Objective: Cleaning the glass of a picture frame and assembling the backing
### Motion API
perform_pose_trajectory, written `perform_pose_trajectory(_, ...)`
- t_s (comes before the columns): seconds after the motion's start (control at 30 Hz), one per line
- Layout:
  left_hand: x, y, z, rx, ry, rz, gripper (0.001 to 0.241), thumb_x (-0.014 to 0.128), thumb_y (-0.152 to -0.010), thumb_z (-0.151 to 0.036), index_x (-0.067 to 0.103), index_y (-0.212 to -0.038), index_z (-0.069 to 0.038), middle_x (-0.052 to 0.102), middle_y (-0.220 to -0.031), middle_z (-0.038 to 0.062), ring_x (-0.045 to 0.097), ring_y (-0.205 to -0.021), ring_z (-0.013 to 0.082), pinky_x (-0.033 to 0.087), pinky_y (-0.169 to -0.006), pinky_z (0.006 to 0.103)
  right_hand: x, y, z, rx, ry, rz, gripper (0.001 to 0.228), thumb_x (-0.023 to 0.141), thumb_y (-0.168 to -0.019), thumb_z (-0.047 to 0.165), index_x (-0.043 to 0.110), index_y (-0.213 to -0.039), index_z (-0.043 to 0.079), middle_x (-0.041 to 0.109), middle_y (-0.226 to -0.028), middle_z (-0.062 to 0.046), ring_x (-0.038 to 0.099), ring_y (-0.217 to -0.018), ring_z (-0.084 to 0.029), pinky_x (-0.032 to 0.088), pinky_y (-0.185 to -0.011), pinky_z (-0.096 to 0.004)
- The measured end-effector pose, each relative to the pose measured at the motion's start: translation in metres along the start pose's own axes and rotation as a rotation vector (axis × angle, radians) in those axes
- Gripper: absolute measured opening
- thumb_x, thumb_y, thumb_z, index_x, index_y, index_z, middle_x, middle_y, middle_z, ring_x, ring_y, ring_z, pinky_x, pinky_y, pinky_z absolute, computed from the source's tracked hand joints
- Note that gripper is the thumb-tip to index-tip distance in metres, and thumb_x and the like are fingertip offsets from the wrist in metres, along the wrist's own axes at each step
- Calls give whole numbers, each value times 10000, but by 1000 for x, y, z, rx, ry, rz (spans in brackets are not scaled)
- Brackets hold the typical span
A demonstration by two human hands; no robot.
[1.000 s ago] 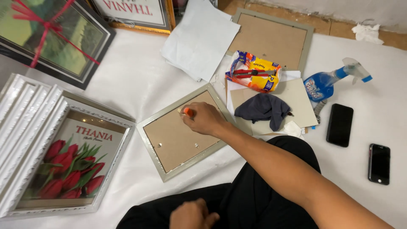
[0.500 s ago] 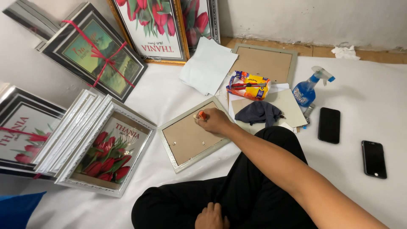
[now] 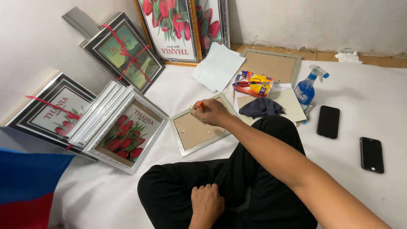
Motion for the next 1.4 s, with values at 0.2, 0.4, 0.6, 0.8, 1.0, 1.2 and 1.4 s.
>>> perform_pose_trajectory(0.2, -12, -1, -13, -48, 5, -61, 158, 663, -736, -204, 709, -621, -106, 688, -620, 108, 614, -507, 305, 454, -593, 394, -27, 24, 39, -119, 170, 134, 301, 634, -909, 375, 781, -939, 114, 767, -865, -99, 675, -688, -226, 511, -645, -355)
perform_pose_trajectory(0.4, 2, -16, -5, -23, -228, 54, 248, 624, -806, -196, 696, -578, -127, 632, -518, 80, 526, -428, 217, 367, -520, 369, -66, 44, 80, -419, 281, 181, 278, 637, -953, 354, 772, -898, 117, 773, -818, -69, 668, -623, -184, 496, -563, -297)
perform_pose_trajectory(0.6, 6, 2, 0, 91, -673, 141, 325, 671, -891, -168, 649, -567, -164, 499, -485, -40, 379, -483, 111, 279, -517, 323, -85, 43, 113, -573, 355, 140, 244, 643, -958, 311, 758, -863, 118, 764, -831, -59, 663, -658, -212, 481, -599, -348)
perform_pose_trajectory(0.8, -11, 32, -11, 219, -503, 357, 352, 608, -935, -165, 641, -585, -169, 500, -497, -31, 318, -471, 152, 270, -531, 368, -61, 37, 130, -635, 289, 150, 231, 671, -943, 282, 773, -865, 90, 777, -819, -68, 662, -587, -183, 497, -541, -304)
perform_pose_trajectory(1.0, 12, 35, -9, 74, -372, 255, 285, 639, -901, -188, 684, -626, -128, 587, -543, 34, 444, -493, 170, 323, -509, 358, -29, 33, 138, -472, 362, 263, 199, 686, -923, 273, 726, -796, 125, 767, -809, -35, 666, -642, -232, 502, -620, -350)
perform_pose_trajectory(1.2, 23, 26, -4, -44, -20, -122, 178, 643, -708, -142, 613, -533, -123, 598, -516, 77, 491, -429, 237, 388, -485, 379, -10, 4, 115, -389, 370, 354, 183, 696, -918, 305, 771, -896, 140, 790, -880, -57, 713, -731, -223, 525, -671, -328)
perform_pose_trajectory(1.4, -41, -4, 18, -219, 253, 307, 431, 654, -807, -453, 687, -816, -23, 717, -774, 173, 685, -683, 409, 564, -662, 455, -9, -33, 69, -280, 412, 370, 272, 669, -964, 359, 783, -984, 114, 781, -876, -84, 692, -657, -197, 515, -623, -286)
Point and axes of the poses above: each hand's wrist, its own y-axis away from the middle knuckle, its own x-axis out of the palm, z = x × y, the point moved 1 cm from there along -y, towards the middle knuckle
